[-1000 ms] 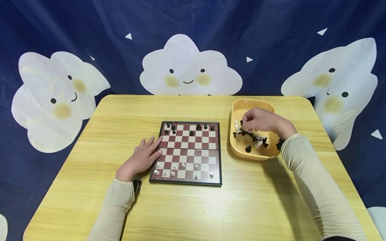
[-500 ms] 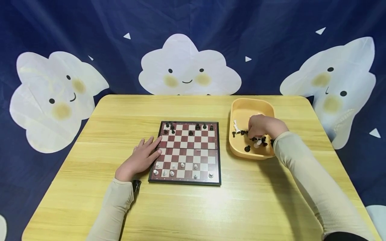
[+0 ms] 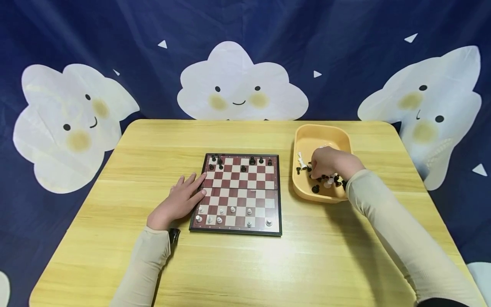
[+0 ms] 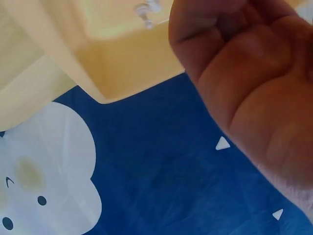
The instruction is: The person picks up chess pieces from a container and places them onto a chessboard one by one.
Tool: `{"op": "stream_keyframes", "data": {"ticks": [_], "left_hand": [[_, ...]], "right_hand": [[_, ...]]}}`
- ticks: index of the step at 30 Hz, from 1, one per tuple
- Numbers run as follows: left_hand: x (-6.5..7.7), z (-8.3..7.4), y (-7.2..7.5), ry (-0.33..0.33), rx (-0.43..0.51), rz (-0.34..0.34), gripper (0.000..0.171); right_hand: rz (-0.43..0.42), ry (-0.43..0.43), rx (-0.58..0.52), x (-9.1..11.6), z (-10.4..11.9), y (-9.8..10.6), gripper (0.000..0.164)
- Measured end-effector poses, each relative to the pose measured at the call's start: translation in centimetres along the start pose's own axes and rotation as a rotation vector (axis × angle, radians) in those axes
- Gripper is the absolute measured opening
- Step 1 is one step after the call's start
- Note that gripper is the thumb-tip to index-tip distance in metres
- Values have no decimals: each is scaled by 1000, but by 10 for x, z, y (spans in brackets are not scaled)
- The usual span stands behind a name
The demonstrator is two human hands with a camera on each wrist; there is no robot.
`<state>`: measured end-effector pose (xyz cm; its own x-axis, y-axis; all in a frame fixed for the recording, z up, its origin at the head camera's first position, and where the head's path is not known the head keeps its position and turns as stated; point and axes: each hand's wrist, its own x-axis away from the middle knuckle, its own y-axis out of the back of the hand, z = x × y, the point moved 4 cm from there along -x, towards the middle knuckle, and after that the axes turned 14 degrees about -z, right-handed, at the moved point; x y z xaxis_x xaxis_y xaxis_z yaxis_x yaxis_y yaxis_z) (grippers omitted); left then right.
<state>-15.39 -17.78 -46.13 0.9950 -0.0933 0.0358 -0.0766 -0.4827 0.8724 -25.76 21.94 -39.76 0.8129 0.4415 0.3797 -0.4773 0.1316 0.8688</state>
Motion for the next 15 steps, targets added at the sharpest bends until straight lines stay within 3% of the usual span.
{"op": "stream_keyframes", "data": {"ticks": [6, 15], "left_hand": [[0, -2, 1, -6, -8, -3, 57], [-1, 0, 1, 0, -1, -3, 57]], "right_hand": [[84, -42, -110, 9, 6, -1, 25], [62, -38, -62, 14, 10, -8, 25]]}}
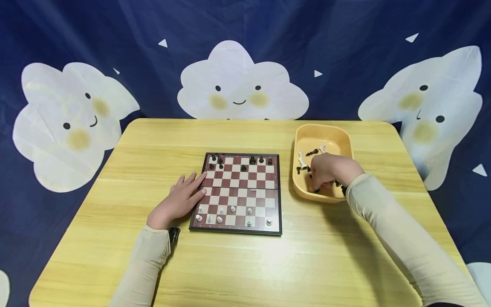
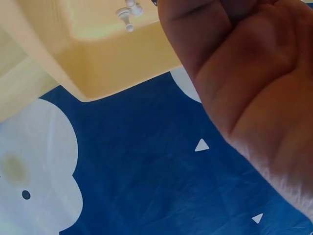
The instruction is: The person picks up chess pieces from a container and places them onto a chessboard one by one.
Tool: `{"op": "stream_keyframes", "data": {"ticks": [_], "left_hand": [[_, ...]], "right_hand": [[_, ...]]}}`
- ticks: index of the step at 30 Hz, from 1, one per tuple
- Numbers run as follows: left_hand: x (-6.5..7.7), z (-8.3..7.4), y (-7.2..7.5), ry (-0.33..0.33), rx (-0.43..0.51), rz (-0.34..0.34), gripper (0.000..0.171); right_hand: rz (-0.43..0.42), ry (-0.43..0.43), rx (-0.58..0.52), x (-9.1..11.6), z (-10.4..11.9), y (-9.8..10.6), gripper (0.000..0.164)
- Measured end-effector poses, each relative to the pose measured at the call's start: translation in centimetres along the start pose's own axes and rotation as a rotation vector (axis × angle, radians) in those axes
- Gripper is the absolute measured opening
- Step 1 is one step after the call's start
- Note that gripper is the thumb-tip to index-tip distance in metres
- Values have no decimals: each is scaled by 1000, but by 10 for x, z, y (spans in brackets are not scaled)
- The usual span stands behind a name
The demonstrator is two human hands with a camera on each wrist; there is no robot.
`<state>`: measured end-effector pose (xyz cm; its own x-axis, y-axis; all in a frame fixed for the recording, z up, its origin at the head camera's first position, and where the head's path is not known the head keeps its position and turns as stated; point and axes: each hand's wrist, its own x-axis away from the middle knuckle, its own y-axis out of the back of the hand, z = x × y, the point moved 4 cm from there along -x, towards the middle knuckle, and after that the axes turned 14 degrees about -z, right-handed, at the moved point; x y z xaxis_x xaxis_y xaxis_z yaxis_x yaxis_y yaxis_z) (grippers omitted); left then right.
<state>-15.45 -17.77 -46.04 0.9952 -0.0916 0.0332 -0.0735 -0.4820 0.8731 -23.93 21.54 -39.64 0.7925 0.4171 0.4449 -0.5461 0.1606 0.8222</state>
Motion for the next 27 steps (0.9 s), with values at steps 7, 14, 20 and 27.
{"op": "stream_keyframes", "data": {"ticks": [7, 14, 20, 27], "left_hand": [[0, 0, 0, 1, 4, 0, 56], [1, -1, 0, -6, -4, -7, 56], [0, -1, 0, -7, -7, -6, 56], [0, -2, 1, -10, -5, -1, 56]], "right_hand": [[14, 8, 10, 2, 1, -5, 12], [12, 34, 17, 0, 2, -8, 8], [7, 31, 19, 0, 1, -7, 9], [-10, 55, 59, 0, 3, -8, 10]]}}
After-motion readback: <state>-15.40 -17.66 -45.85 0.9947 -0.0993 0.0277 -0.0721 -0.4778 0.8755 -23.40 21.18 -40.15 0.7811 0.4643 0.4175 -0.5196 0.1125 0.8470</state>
